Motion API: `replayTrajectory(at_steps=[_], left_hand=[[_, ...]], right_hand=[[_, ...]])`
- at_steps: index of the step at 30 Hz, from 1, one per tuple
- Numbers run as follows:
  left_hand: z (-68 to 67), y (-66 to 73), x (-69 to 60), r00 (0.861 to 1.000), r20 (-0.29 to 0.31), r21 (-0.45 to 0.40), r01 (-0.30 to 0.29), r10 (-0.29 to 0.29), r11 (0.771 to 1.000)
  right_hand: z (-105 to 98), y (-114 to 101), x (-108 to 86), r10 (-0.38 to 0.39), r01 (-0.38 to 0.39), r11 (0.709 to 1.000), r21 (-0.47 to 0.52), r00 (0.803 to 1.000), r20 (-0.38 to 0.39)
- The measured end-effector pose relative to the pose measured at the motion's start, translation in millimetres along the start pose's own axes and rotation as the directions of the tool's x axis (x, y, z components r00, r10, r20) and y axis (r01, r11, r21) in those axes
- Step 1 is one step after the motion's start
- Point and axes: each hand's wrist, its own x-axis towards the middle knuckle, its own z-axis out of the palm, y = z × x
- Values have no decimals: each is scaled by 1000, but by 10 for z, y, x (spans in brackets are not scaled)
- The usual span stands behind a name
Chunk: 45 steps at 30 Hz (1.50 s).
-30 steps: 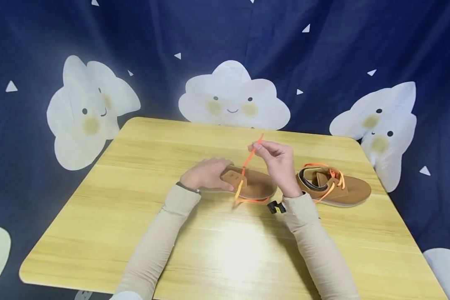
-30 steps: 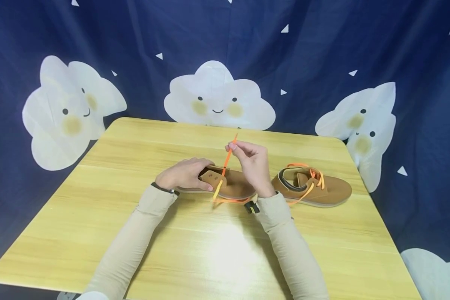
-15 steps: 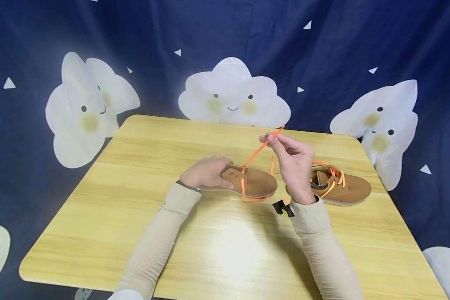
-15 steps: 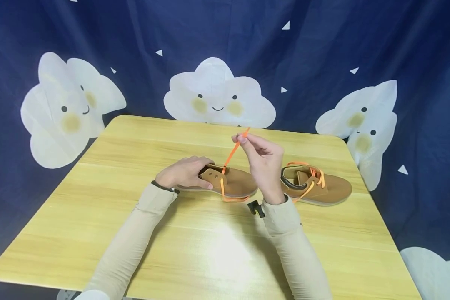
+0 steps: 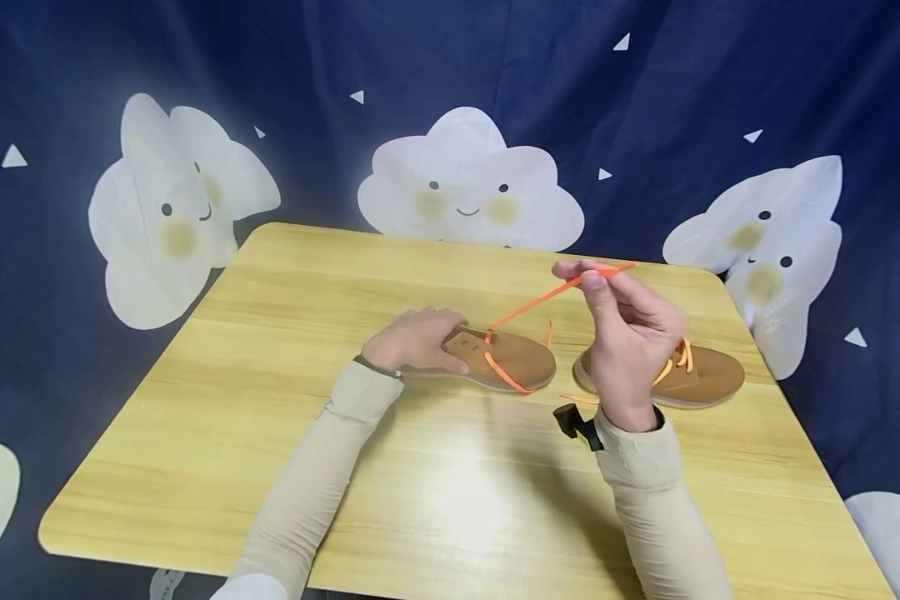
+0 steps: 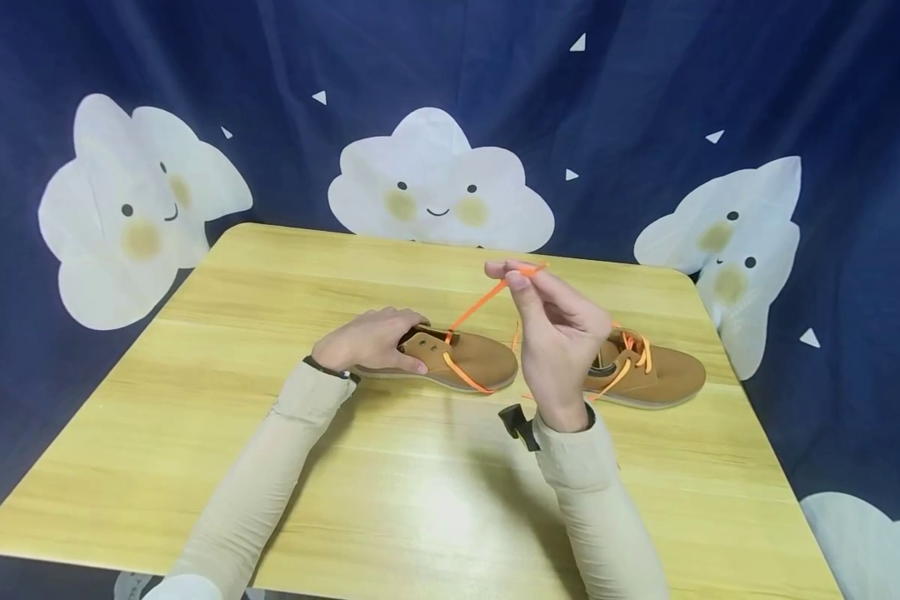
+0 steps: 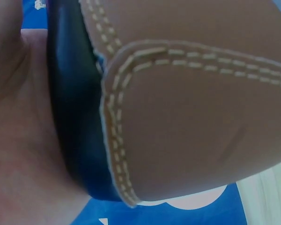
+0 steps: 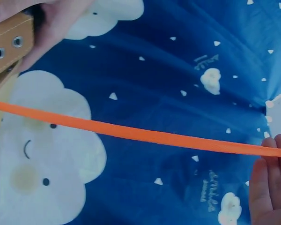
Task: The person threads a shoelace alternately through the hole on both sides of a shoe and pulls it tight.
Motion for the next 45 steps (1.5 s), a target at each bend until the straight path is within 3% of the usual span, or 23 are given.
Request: replayTrajectory(at_steps=[4, 9, 15, 18, 20, 23, 26, 29, 31, 34, 36, 38, 40, 45], left_hand=[[-28, 13, 10, 1000, -4, -6, 1, -1, 1000], [-76, 40, -20, 1000, -14, -52, -5, 4, 999], [-171, 70, -120, 989, -123, -104, -100, 87, 990], [-204, 80, -138, 975, -179, -90, -151, 133, 984], [-206, 85, -134, 974, -178, -93, -158, 140, 983], [-186, 87, -120, 982, -137, -105, -146, 132, 984], [-158, 87, -113, 988, -93, -109, -129, 119, 986], [-143, 89, -111, 989, -79, -122, -134, 125, 983], [-138, 88, -110, 987, -81, -126, -147, 138, 981], [-135, 87, -107, 984, -85, -136, -168, 157, 976], [-135, 90, -106, 982, -85, -137, -177, 166, 975], [-135, 91, -105, 981, -82, -139, -183, 173, 973], [-141, 98, -111, 981, -79, -138, -185, 176, 973], [-144, 98, -115, 980, -76, -126, -191, 182, 974]], right_hand=[[-10, -32, 13, -21, 21, 1000, -4, 1000, 7], [-74, 30, 40, 93, -91, 995, -37, 994, 63], [-177, 79, 94, 181, -195, 977, 89, 972, 148], [-199, 76, 125, 199, -236, 957, 169, 957, 213], [-211, 65, 135, 217, -268, 945, 190, 943, 251], [-246, 52, 128, 260, -315, 938, 142, 915, 309], [-284, 46, 114, 304, -332, 943, 22, 886, 352], [-314, 57, 108, 370, -337, 929, -153, 839, 400], [-327, 70, 105, 422, -303, 898, -318, 796, 434], [-342, 111, 94, 506, -178, 803, -568, 708, 493], [-337, 148, 79, 551, -75, 729, -680, 653, 519], [-323, 193, 56, 593, -11, 675, -738, 603, 533], [-303, 241, 23, 617, 43, 638, -769, 568, 544], [-241, 348, -79, 618, 228, 566, -792, 519, 591]])
